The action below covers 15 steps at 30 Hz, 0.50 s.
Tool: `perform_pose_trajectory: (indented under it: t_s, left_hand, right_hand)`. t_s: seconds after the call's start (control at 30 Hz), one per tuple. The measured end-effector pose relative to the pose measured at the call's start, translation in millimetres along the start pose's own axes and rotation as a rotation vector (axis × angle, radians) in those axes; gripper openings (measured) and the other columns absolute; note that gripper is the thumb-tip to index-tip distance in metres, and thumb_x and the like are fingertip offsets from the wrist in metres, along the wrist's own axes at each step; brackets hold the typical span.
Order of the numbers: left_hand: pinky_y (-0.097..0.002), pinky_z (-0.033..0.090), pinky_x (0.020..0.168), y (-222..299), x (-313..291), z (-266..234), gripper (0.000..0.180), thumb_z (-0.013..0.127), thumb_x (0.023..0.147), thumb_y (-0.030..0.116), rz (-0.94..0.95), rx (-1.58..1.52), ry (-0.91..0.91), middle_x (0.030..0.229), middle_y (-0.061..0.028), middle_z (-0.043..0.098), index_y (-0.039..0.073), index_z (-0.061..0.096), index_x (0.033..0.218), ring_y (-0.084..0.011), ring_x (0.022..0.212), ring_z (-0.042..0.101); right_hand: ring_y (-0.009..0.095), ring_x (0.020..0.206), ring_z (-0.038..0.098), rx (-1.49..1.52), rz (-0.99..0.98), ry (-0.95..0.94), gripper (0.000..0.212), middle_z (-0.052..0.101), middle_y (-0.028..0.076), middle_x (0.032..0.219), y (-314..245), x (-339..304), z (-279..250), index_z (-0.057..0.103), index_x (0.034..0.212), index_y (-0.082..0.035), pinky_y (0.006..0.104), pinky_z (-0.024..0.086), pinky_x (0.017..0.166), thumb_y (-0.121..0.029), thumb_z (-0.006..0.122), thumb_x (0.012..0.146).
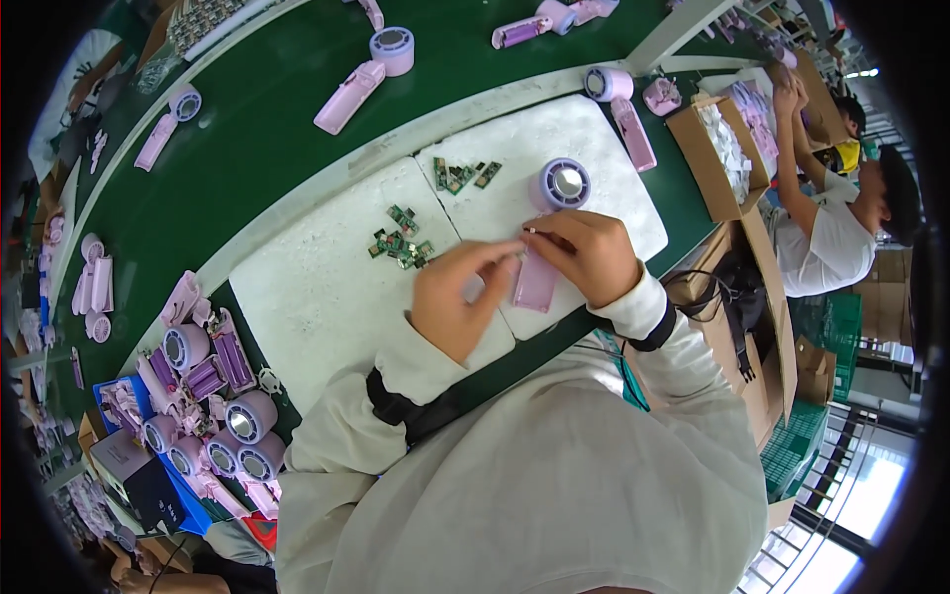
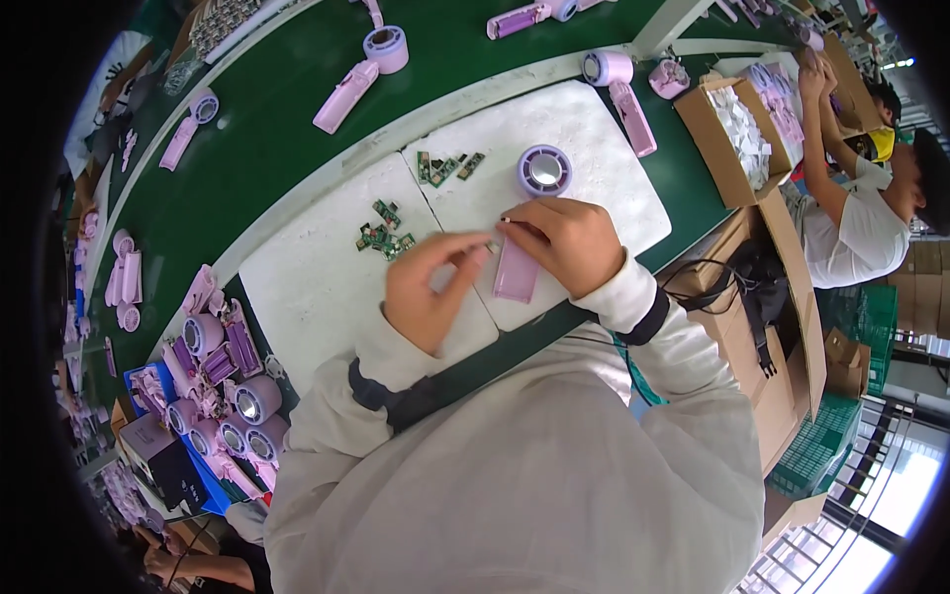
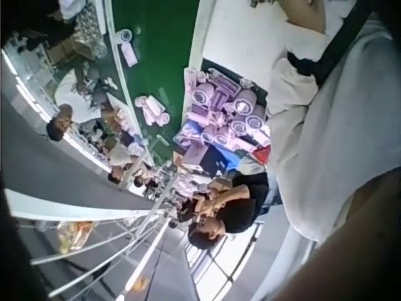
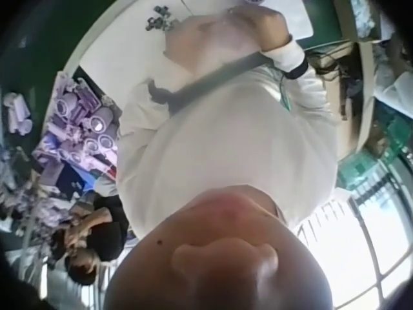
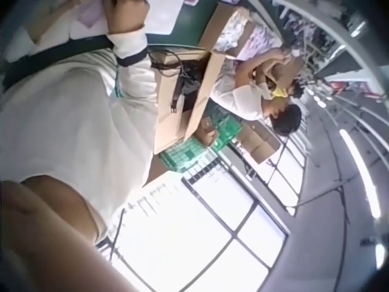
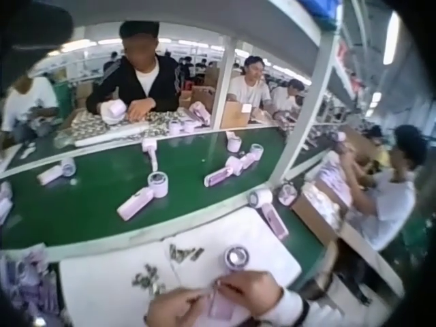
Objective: The person picks up a pink fan housing and a circuit board, then connects the board to the internal wires. They place the board into the housing and press the components together before setting the assembled fan on the table.
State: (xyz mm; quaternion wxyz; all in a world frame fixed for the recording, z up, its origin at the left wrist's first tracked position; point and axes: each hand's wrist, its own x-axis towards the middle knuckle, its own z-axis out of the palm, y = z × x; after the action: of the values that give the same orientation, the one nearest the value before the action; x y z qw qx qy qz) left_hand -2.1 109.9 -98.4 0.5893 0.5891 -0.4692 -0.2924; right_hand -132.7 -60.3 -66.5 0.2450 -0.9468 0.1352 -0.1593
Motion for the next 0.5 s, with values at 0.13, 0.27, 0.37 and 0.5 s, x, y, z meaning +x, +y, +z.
perform_pose_trajectory:
  t_s: [0.13,0.27,0.37,0.5]
  left_hand:
    - [-0.0288,0.056,0.079,-5.5,4.0,1.1,0.023,0.063,0.098,0.004,-0.117,-0.15,0.21,0.101,-0.0105,0.07,-0.001,0.066,0.121,-0.0148,0.088,0.069]
    - [-0.0279,0.058,0.082,-5.5,2.2,3.4,0.027,0.061,0.099,0.003,-0.219,-0.35,0.241,0.103,-0.0114,0.07,-0.002,0.064,0.125,-0.0158,0.09,0.071]
    - [-0.0277,0.058,0.085,-5.7,0.4,4.2,0.027,0.059,0.099,0.001,-0.206,-0.343,0.231,0.107,-0.0121,0.069,-0.004,0.062,0.126,-0.0165,0.093,0.071]
    - [-0.0284,0.058,0.086,-4.4,0.6,7.2,0.028,0.059,0.099,0.0,-0.152,-0.332,0.182,0.111,-0.0124,0.068,-0.004,0.061,0.126,-0.0174,0.094,0.072]
  right_hand:
    - [0.026,0.07,0.068,-0.041,-0.107,0.005,0.019,0.07,0.013,0.086,3.7,0.0,0.0,0.073,0.104,-0.003,0.032,0.054,0.065,-0.008,0.074,0.086]
    - [0.025,0.07,0.068,0.059,-0.108,-0.044,0.02,0.07,0.013,0.086,3.3,0.5,-5.4,0.072,0.106,-0.003,0.0323,0.054,0.065,-0.007,0.073,0.086]
    - [0.024,0.067,0.066,0.127,0.02,-0.13,0.021,0.068,0.012,0.082,-3.6,2.1,-18.6,0.071,0.106,-0.003,0.032,0.053,0.064,-0.005,0.072,0.086]
    - [0.02,0.062,0.063,0.143,0.044,-0.145,0.02,0.064,0.01,0.074,1.6,1.0,-15.6,0.07,0.105,-0.004,0.031,0.052,0.061,-0.004,0.071,0.085]
